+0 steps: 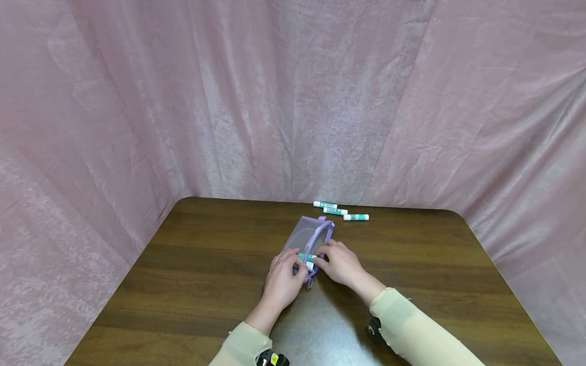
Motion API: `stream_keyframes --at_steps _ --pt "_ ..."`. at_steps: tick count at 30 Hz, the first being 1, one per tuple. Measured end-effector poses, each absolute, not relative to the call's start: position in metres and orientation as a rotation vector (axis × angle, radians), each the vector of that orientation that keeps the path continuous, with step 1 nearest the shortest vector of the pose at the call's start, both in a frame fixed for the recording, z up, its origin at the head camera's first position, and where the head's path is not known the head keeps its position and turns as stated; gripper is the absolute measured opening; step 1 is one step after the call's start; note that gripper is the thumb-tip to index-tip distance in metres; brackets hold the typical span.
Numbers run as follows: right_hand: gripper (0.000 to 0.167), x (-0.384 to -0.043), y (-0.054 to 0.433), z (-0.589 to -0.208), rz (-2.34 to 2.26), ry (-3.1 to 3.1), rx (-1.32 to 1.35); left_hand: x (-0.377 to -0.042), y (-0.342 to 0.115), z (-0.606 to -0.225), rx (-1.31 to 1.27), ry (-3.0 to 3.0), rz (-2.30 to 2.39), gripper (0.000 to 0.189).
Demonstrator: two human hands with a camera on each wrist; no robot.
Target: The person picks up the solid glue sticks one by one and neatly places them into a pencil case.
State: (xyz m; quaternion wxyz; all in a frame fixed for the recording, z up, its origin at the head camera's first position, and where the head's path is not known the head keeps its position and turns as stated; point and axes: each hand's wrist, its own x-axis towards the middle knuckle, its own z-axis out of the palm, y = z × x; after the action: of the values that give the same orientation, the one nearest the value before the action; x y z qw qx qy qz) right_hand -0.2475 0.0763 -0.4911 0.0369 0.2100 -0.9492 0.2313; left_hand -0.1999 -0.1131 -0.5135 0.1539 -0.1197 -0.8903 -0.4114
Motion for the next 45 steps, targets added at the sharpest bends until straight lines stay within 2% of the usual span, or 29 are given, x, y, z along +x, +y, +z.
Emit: stream_keyframes --at_steps 45 --pt "0.010 -0.2457 0.0688 -0.4963 0.705 -2.852 0.630 -0.2028 -0.1117 -0.5152 -0.319 -2.572 -1.188 0.016"
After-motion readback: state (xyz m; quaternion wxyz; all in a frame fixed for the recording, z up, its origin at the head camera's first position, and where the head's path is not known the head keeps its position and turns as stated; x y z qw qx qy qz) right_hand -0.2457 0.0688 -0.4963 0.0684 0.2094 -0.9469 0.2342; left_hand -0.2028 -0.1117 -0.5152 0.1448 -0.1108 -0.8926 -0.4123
